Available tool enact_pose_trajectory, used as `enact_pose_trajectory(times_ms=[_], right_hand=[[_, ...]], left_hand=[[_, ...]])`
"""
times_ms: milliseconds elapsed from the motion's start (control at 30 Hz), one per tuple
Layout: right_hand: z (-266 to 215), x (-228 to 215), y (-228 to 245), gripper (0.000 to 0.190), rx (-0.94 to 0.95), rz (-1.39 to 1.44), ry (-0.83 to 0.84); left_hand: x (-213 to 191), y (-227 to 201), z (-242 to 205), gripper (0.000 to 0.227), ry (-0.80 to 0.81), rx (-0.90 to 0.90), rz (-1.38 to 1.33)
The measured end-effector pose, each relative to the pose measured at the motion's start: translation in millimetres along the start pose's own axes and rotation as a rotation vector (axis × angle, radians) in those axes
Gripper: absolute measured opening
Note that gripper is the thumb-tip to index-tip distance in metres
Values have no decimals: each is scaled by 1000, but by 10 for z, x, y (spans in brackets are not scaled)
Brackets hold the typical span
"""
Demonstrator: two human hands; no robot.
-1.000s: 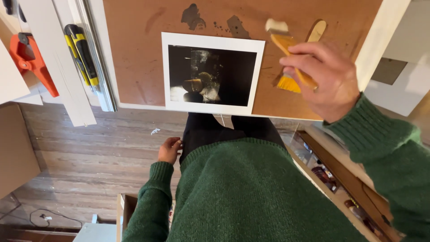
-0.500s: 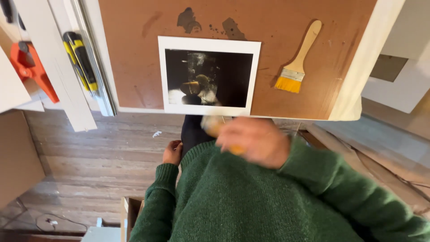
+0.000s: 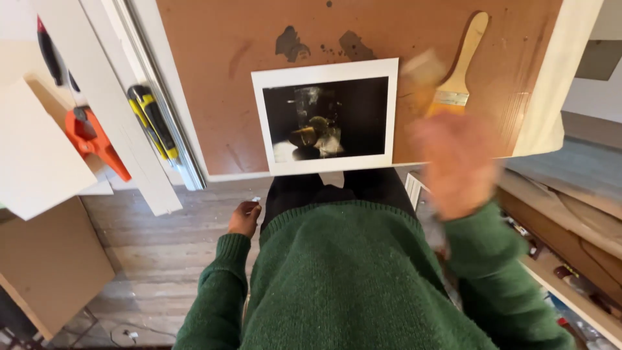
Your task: Cleaning and dusting a photographic print using brushes in a workshop.
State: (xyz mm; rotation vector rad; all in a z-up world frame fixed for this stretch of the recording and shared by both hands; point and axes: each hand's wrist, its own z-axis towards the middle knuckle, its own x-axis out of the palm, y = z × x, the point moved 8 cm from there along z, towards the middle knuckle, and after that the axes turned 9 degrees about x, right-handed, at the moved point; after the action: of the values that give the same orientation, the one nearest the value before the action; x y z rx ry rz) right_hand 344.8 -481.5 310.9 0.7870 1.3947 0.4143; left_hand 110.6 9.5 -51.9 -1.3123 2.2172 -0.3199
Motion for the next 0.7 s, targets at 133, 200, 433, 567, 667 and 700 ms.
enact_pose_trajectory(times_ms=[133, 200, 433, 567, 667, 700], right_hand=[[-525, 1079, 374, 16, 51, 453, 653], [-454, 1055, 445, 14, -34, 405, 610], [-62, 276, -146, 19, 385, 190, 16], [-275, 830, 543, 14, 89, 339, 379], [-281, 818, 509, 16, 37, 366, 435], [-209, 643, 445, 14, 48, 213, 262]], left_hand=[[-245, -216, 27, 33, 5, -4, 109], [-344, -163, 90, 32, 21, -10, 100], [-563, -52, 214, 29, 72, 26, 57], [-605, -113, 255, 29, 100, 5, 81], [-657, -230, 269, 27, 116, 15, 98], [-676, -244, 274, 28, 112, 24, 108]])
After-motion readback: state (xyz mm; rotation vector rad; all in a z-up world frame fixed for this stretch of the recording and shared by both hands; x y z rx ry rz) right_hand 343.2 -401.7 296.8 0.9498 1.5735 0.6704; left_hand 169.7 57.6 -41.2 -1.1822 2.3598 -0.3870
